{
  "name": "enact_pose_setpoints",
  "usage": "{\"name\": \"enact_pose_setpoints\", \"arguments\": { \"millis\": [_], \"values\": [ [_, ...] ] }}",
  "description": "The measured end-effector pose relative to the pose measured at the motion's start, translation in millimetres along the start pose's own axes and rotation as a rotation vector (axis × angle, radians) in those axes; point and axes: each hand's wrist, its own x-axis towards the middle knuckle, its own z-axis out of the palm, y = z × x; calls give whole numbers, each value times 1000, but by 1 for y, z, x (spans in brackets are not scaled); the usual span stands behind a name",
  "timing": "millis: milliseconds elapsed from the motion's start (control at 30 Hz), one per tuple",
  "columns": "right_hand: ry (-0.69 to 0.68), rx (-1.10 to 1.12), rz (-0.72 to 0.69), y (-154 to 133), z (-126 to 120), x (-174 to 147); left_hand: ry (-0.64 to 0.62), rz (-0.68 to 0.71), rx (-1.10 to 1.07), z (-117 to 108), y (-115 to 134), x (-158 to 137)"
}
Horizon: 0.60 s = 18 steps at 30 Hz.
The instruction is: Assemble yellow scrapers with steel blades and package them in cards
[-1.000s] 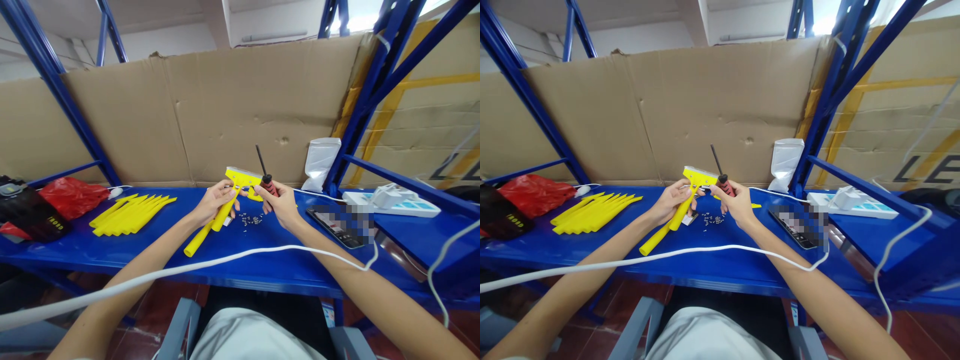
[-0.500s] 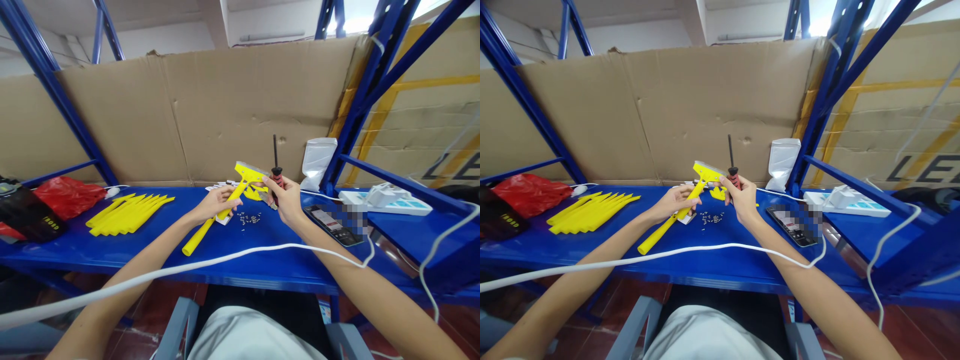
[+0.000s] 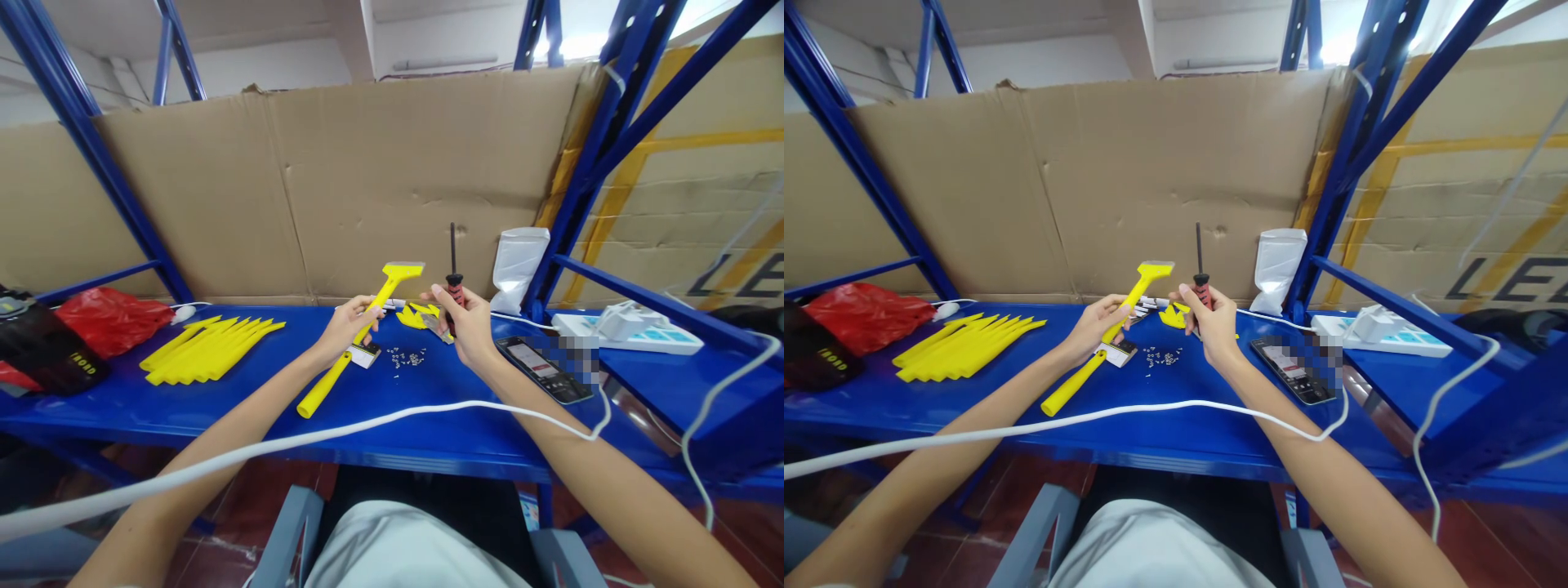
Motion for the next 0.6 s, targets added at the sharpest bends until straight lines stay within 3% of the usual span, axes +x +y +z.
{"name": "enact_pose_setpoints", "arguments": {
  "millis": [167, 367, 600],
  "values": [
    [20, 29, 33, 1, -1, 1, 3, 1, -114, -3, 3, 2],
    [7, 25, 52, 8, -2, 4, -97, -154, -345, -6, 12, 0],
    [-5, 14, 54, 8, -2, 3, -102, -135, -316, -6, 12, -2]
  ]
}}
